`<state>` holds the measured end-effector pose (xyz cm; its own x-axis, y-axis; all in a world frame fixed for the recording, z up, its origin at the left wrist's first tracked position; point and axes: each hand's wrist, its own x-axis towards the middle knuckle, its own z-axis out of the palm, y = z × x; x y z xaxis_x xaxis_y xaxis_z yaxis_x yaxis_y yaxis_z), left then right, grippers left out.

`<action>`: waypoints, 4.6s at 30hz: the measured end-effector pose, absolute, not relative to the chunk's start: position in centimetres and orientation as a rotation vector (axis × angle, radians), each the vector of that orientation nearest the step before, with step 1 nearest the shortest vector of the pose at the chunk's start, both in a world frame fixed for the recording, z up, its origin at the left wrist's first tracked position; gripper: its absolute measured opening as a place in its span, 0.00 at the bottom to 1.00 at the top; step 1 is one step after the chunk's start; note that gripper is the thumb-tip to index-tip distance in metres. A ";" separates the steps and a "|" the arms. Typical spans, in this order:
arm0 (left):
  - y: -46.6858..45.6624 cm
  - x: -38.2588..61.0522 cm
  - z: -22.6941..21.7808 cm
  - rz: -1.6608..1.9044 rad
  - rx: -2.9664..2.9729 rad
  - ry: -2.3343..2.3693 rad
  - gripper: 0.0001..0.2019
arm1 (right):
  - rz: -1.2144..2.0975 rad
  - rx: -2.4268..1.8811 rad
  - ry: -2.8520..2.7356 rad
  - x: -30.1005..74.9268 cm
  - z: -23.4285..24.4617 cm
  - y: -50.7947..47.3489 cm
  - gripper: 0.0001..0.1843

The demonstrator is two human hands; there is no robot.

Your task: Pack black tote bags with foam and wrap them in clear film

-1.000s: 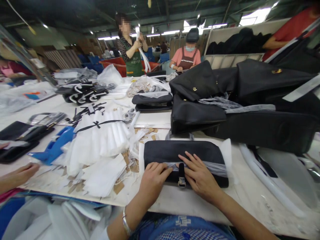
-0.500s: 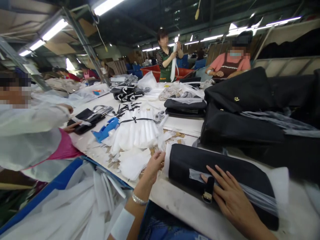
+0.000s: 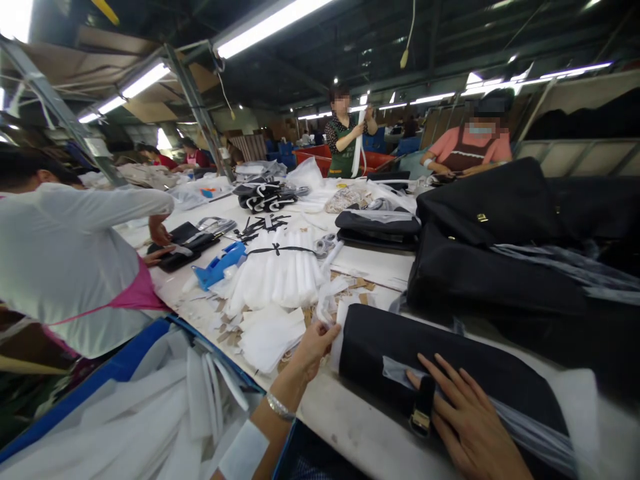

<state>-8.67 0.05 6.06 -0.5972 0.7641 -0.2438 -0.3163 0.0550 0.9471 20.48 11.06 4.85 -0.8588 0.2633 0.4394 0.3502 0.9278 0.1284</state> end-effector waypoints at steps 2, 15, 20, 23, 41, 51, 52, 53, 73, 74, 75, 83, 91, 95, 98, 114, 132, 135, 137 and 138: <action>0.3 -8.2 5.8 1.725 0.455 1.616 0.21 | -0.317 -0.434 -2.655 20.4 4.8 11.1 0.29; -3.0 -7.0 5.8 2.239 0.023 1.402 0.11 | -0.392 -0.376 -2.647 20.7 4.7 11.3 0.31; -4.7 -7.6 7.4 2.387 -0.061 1.384 0.05 | -0.303 -0.417 -2.646 20.6 4.7 11.1 0.29; -5.4 -7.2 8.6 2.440 -0.075 1.437 0.07 | -0.303 -0.420 -2.639 20.5 4.8 11.0 0.29; -0.5 0.5 13.1 1.061 1.607 2.449 0.07 | 0.073 -0.587 -2.614 19.8 6.8 8.9 0.19; 1.1 2.8 10.4 1.110 1.505 2.046 0.08 | 0.337 -0.625 -2.495 19.7 7.0 8.7 0.15; 1.2 2.7 10.2 1.139 1.447 1.984 0.09 | 0.358 -0.637 -2.480 19.7 7.0 8.8 0.15; 1.3 2.6 10.1 1.170 1.385 1.892 0.12 | 0.378 -0.650 -2.462 19.7 7.0 8.8 0.15; 3.7 0.5 11.8 0.785 1.666 1.720 0.13 | 0.526 -0.661 -1.921 20.0 6.1 8.6 0.11; 3.9 0.4 12.0 0.778 1.748 1.777 0.12 | 0.519 -0.670 -1.906 20.1 6.2 8.4 0.11; 4.0 0.1 12.4 0.754 1.864 1.847 0.10 | 0.515 -0.683 -1.892 20.2 6.3 8.3 0.11; 4.2 -3.0 15.1 0.333 2.084 1.839 0.09 | 0.504 -0.722 -1.872 20.3 6.5 8.0 0.09; 5.2 -2.9 15.8 0.105 2.096 1.745 0.08 | 0.485 -0.688 -1.901 20.3 6.5 7.8 0.09; 5.2 -2.6 15.2 0.137 2.062 1.779 0.04 | 0.484 -0.706 -1.898 20.3 6.9 7.8 0.08; 5.3 -3.1 14.7 0.164 2.005 1.767 0.04 | 0.508 -0.738 -1.889 20.3 7.2 7.9 0.07; 5.5 -5.0 14.7 0.171 2.058 1.680 0.04 | 0.170 -1.141 -1.936 22.1 9.6 6.1 0.06; 7.2 -6.2 14.7 0.034 2.036 1.587 0.02 | 0.054 -1.417 -1.990 24.1 9.7 6.8 0.03; 7.7 -6.1 14.7 0.053 2.027 1.591 0.05 | 0.056 -1.431 -1.996 24.1 9.4 7.4 0.03; 7.8 -5.8 14.9 0.031 2.061 1.631 0.06 | 0.055 -1.439 -1.998 24.1 9.3 8.0 0.04; 7.8 -5.6 15.0 0.014 2.078 1.656 0.06 | 0.056 -1.441 -2.002 24.1 9.2 8.3 0.05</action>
<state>-5.57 7.82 15.00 0.2675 0.9213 -0.2822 0.9162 -0.1525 0.3705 24.12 8.27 9.18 -0.1734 0.8581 0.4833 0.8298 0.3916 -0.3975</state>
